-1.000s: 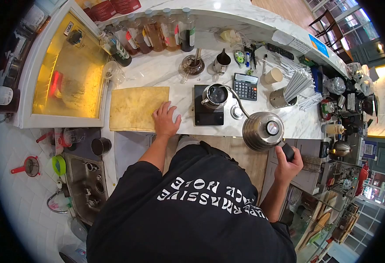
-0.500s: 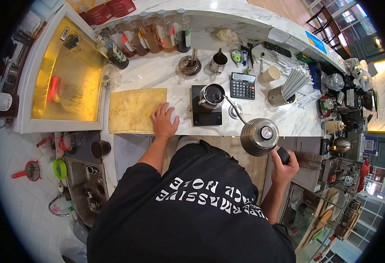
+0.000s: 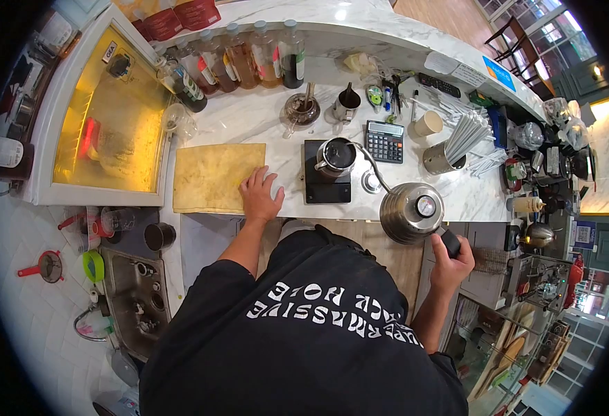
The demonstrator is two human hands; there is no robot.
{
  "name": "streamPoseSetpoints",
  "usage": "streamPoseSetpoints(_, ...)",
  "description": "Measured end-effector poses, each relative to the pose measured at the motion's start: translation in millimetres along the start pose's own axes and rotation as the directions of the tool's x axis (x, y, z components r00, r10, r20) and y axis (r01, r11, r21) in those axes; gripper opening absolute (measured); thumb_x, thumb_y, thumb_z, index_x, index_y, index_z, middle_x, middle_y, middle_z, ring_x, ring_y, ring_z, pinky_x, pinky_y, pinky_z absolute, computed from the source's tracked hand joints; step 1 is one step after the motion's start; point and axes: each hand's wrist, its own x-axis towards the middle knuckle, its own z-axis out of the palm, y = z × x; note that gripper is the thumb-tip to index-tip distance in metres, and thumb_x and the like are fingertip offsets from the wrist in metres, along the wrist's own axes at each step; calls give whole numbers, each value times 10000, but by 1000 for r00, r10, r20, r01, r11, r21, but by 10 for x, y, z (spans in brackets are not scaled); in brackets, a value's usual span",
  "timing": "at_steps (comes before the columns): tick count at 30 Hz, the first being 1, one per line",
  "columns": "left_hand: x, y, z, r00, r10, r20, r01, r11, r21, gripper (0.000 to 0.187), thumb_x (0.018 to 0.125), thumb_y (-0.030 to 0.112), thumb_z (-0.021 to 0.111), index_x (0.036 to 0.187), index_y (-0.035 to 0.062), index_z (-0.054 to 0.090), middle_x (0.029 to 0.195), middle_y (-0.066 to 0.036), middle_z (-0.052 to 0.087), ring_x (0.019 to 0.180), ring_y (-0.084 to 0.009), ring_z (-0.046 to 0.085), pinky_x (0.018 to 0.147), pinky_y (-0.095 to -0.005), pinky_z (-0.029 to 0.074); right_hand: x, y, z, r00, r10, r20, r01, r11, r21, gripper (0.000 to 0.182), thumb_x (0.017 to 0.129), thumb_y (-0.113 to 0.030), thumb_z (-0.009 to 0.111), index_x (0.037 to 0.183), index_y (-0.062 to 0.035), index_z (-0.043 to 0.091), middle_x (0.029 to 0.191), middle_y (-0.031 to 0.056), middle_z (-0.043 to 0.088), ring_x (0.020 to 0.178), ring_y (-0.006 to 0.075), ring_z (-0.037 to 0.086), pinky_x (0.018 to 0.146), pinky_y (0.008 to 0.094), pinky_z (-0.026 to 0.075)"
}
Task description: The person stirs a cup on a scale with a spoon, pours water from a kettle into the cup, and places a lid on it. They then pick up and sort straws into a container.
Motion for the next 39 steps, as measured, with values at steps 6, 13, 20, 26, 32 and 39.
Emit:
streamPoseSetpoints(6, 1, 1, -11, 1000, -9, 11, 9, 1000, -4, 430, 869, 332, 754, 1249, 136, 700, 1488, -103, 571, 1464, -304, 439, 1170, -509, 301, 34, -8, -12, 999, 24, -31, -24, 1000, 0, 335, 797, -78, 923, 781, -49, 590, 725, -72, 500, 678, 44, 429, 592, 236, 347)
streamPoseSetpoints(13, 4, -7, -2, 999, -17, 31, 17, 1000, 9, 425, 878, 343, 741, 1250, 143, 696, 1500, -98, 559, 1466, -301, 437, 1173, -509, 294, 18, -2, -31, 999, -4, 32, 5, 999, -53, 300, 846, -40, 882, 787, -50, 587, 754, -89, 486, 688, 33, 418, 605, 219, 335)
streamPoseSetpoints(20, -7, -23, 17, 1000, -4, 19, 4, 1000, 10, 425, 880, 350, 738, 1250, 144, 696, 1497, -97, 557, 1458, -299, 446, 1166, -517, 298, 58, -58, -7, 999, -4, 36, 3, 1000, 15, 278, 847, -35, 881, 818, -49, 605, 759, -87, 497, 682, 31, 431, 604, 219, 345)
streamPoseSetpoints(26, -1, 7, -27, 1000, 0, 8, 0, 1000, 5, 428, 882, 347, 744, 1251, 136, 697, 1494, -101, 560, 1464, -295, 435, 1165, -514, 303, 89, -108, -18, 1000, -6, -17, 7, 998, 57, 320, 804, -59, 917, 809, -44, 598, 742, -77, 510, 686, 41, 435, 607, 222, 361)
streamPoseSetpoints(32, 5, 5, -14, 1000, -6, 22, 6, 1000, 17, 428, 889, 348, 742, 1260, 137, 699, 1496, -99, 561, 1467, -289, 432, 1169, -510, 303, 38, -44, -127, 1000, -6, -30, 5, 1000, -25, 335, 796, -57, 918, 793, -44, 583, 740, -71, 506, 686, 47, 436, 602, 225, 356)
streamPoseSetpoints(39, 0, 9, -5, 1000, -3, 7, 3, 1000, 19, 424, 881, 343, 744, 1246, 133, 702, 1490, -98, 563, 1465, -292, 435, 1161, -500, 308, 3, -72, -163, 1000, -20, 16, 20, 999, -34, 334, 795, -62, 917, 784, -42, 584, 722, -66, 495, 674, 43, 436, 587, 227, 355)
